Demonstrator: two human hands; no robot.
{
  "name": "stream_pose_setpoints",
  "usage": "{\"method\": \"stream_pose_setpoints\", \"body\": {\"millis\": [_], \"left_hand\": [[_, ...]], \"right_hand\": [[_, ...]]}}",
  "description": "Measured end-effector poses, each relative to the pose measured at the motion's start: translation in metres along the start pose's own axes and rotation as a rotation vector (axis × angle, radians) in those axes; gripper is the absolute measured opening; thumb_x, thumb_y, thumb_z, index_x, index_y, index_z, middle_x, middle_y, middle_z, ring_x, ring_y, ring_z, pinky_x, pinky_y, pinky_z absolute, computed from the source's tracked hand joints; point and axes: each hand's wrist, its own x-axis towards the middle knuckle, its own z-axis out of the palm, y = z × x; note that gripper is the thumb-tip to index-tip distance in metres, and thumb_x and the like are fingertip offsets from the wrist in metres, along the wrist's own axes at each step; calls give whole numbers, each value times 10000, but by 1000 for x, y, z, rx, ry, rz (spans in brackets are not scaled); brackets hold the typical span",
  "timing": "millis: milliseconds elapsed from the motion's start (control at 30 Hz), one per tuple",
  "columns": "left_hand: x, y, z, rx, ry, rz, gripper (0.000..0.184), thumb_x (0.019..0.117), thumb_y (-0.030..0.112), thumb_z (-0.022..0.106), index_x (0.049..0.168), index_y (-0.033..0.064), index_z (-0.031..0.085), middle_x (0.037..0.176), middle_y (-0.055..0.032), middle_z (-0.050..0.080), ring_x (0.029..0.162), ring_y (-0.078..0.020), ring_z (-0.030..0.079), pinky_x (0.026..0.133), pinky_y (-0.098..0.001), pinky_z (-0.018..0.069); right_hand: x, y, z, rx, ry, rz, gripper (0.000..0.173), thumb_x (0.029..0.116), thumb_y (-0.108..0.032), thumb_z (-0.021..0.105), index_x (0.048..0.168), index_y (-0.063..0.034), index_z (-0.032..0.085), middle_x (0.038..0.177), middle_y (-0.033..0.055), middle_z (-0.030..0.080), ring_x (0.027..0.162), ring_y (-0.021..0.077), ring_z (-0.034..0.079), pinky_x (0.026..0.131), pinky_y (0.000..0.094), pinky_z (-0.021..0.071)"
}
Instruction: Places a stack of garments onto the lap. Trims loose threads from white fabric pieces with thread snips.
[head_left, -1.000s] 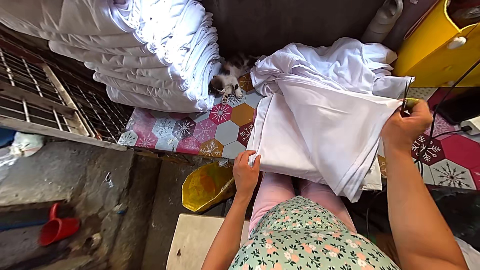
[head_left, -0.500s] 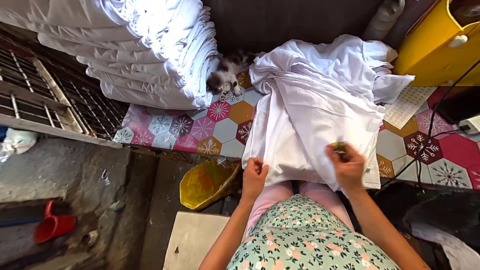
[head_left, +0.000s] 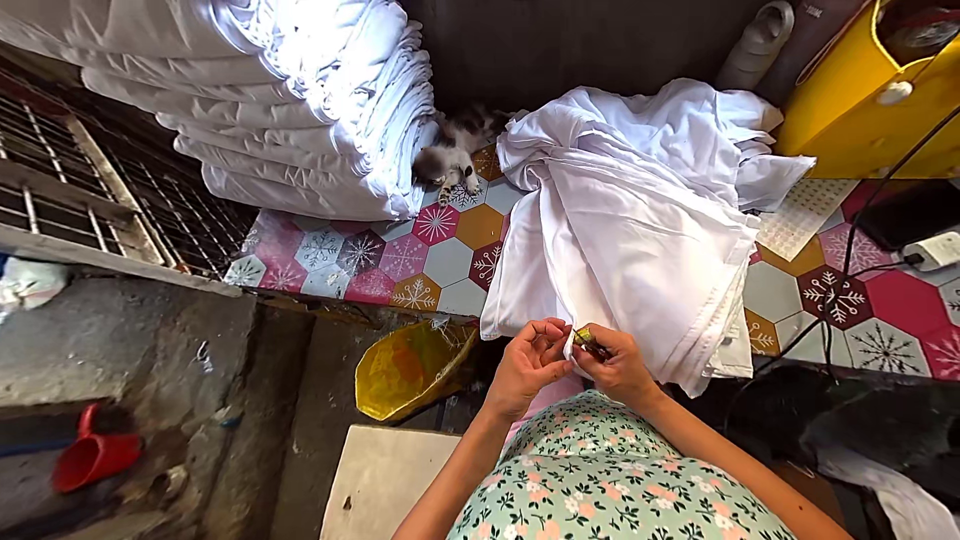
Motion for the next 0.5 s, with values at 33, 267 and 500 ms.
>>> {"method": "stream_pose_setpoints", "body": {"millis": [33, 267, 500], "left_hand": [[-1, -2, 0, 100, 8, 29, 310, 801, -57, 744, 1063, -39, 580, 1296, -96, 585, 1169, -114, 630, 989, -274, 556], [-6, -9, 8, 149, 166, 102, 105, 952, 10, 573, 984, 21, 673, 900, 32, 712, 834, -47, 690, 800, -252, 593], [-7, -12, 14, 42, 222, 134, 89, 891, -25, 667, 962, 10, 708, 956, -6, 738, 881, -60, 702, 820, -242, 593]], "right_hand": [[0, 0, -1, 9, 13, 22, 145, 932, -81, 634, 889, 55, 662, 761, 4, 619, 644, -80, 477, 585, 80, 396], [2, -2, -2, 20, 30, -61, 195, 904, -124, 748, 963, 60, 721, 972, 73, 695, 799, -57, 564, 680, 77, 458], [1, -7, 1, -55, 39, -95, 191, 893, -74, 725, 1000, 84, 731, 1004, 128, 698, 839, -11, 614, 733, 90, 500]]}}
